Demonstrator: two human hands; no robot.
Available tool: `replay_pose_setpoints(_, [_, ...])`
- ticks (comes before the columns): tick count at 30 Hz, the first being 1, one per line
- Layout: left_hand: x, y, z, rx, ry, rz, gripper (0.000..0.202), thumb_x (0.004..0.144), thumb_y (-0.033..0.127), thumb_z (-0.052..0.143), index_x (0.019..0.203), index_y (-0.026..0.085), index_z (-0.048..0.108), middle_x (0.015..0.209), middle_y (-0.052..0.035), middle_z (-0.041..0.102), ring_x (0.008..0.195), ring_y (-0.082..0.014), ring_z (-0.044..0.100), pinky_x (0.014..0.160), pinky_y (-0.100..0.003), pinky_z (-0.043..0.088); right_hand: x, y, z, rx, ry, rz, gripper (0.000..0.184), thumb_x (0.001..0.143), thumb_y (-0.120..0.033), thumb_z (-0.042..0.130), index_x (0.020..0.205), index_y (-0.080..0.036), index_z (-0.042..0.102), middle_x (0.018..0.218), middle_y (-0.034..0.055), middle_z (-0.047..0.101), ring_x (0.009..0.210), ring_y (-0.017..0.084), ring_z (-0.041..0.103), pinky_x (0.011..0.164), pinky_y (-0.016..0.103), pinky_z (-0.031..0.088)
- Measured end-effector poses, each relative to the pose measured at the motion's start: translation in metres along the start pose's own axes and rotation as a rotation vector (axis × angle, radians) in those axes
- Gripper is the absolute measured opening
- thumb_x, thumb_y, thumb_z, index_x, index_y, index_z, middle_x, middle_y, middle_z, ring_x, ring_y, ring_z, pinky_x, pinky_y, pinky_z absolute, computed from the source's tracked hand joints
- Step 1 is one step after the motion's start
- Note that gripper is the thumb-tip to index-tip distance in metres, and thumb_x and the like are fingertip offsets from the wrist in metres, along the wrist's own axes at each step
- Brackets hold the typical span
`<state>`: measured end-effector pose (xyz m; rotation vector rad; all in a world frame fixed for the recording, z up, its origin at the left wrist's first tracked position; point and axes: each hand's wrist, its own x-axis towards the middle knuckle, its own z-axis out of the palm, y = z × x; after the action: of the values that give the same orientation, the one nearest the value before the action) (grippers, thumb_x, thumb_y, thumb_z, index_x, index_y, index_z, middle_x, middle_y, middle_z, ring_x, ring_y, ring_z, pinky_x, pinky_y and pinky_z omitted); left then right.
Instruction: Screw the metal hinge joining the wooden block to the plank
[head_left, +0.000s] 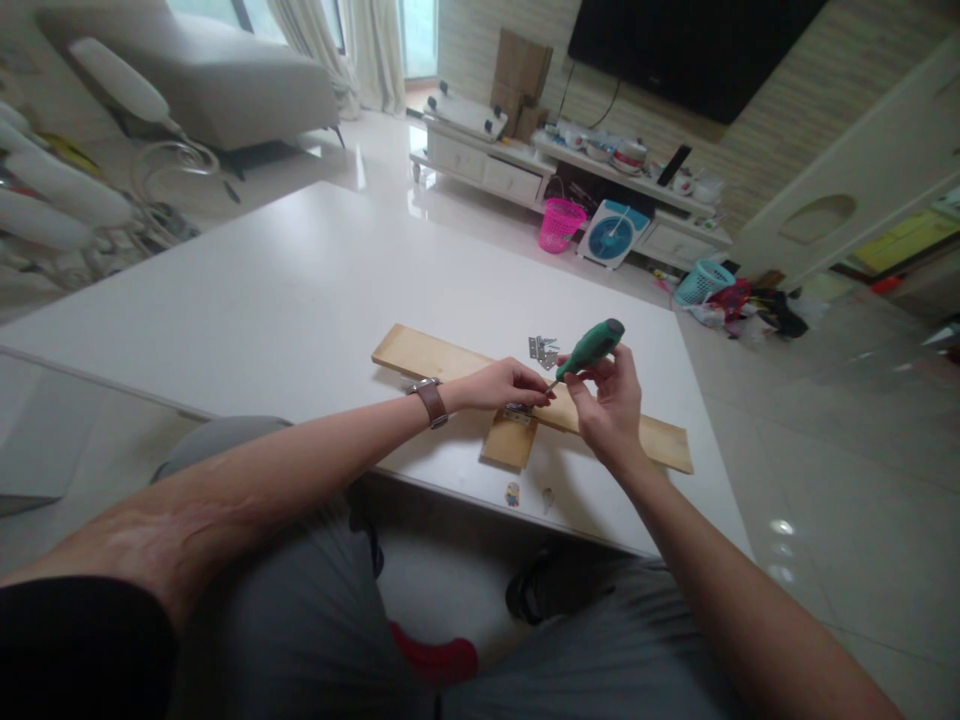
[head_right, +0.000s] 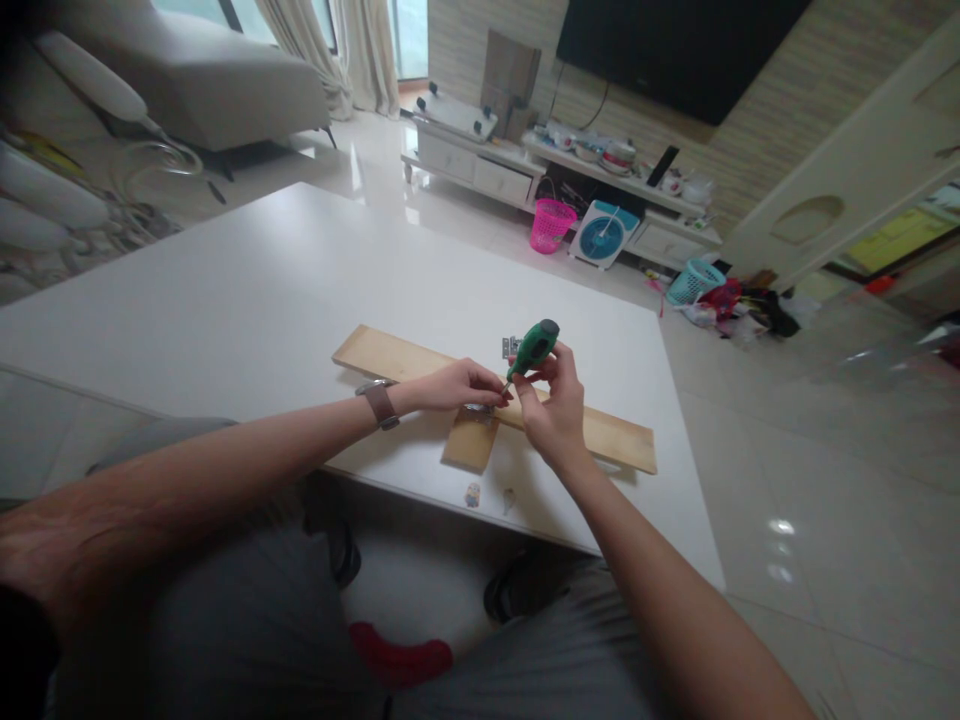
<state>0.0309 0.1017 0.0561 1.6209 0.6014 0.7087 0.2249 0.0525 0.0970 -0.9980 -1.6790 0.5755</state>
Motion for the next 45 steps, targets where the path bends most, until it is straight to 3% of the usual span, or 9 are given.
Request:
replay_pose_setpoints(9, [-0.0006, -0.0011, -0.0006, 0.027, -0.004, 0.013, 0.018, 0.087, 0.028, 0.080, 0.096, 0.013, 0.085, 0.089, -0.0070, 0.081, 0.081, -0.0149, 0.071, 0.086, -0.029, 0.054, 0.0030, 0.0055, -0.0011, -0.057, 0.049, 0.001, 0.050, 0.079, -0.030, 0.085, 0.118, -0.030, 0.053, 0.098, -0.0029, 0.065, 0.087, 0.017, 0.067, 0.070, 0.032, 0.056])
replay_pose_setpoints(19, [-0.0008, 0.0015, 0.0004, 0.021, 0.012, 0.021, 0.021, 0.083, 0.032, 0.084, 0.094, 0.014, 0.086, 0.092, -0.0082, 0.082, 0.085, -0.0164, 0.071, 0.087, -0.031, 0.055, 0.0004, -0.0017, -0.0002, 0.029, 0.002, -0.006, 0.052, 0.083, -0.020, 0.074, 0.128, -0.030, 0.049, 0.105, 0.0012, 0.075, 0.096, 0.020, 0.073, 0.077, 0.034, 0.055])
replay_pose_setpoints(27, [-0.0003, -0.0028, -0.0010, 0.035, 0.004, 0.042, 0.020, 0.086, 0.032, 0.082, 0.096, 0.015, 0.086, 0.091, -0.0073, 0.082, 0.082, -0.0156, 0.071, 0.085, -0.029, 0.054, 0.0032, 0.0031, -0.0007, -0.051, 0.074, 0.007, 0.058, 0.076, -0.028, 0.086, 0.123, -0.030, 0.052, 0.098, -0.0032, 0.069, 0.086, 0.017, 0.069, 0.070, 0.031, 0.055])
replay_pose_setpoints(35, [-0.0003, -0.0041, -0.0017, 0.042, 0.010, 0.044, 0.020, 0.088, 0.028, 0.080, 0.100, 0.013, 0.085, 0.100, -0.0108, 0.083, 0.087, -0.0167, 0.073, 0.088, -0.030, 0.055, 0.0000, 0.0000, 0.0003, 0.056, -0.002, 0.027, 0.048, 0.089, -0.025, 0.072, 0.129, -0.030, 0.048, 0.110, 0.0037, 0.076, 0.102, 0.023, 0.075, 0.082, 0.038, 0.057])
replay_pose_setpoints(41, [-0.0009, -0.0040, -0.0011, 0.044, 0.002, 0.042, 0.021, 0.088, 0.029, 0.080, 0.098, 0.013, 0.085, 0.092, -0.0087, 0.082, 0.084, -0.0155, 0.072, 0.085, -0.029, 0.055, 0.0032, 0.0041, -0.0004, -0.023, 0.082, -0.002, 0.056, 0.077, -0.028, 0.086, 0.121, -0.031, 0.052, 0.100, -0.0034, 0.064, 0.086, 0.016, 0.068, 0.069, 0.029, 0.055])
replay_pose_setpoints(45, [0.0001, -0.0047, -0.0003, 0.019, 0.014, 0.028, 0.022, 0.085, 0.032, 0.082, 0.096, 0.013, 0.085, 0.094, -0.0087, 0.082, 0.085, -0.0167, 0.072, 0.086, -0.031, 0.055, 0.0028, 0.0038, -0.0003, 0.019, 0.075, -0.022, 0.057, 0.079, -0.023, 0.082, 0.126, -0.031, 0.051, 0.099, -0.0028, 0.070, 0.087, 0.017, 0.071, 0.072, 0.031, 0.056])
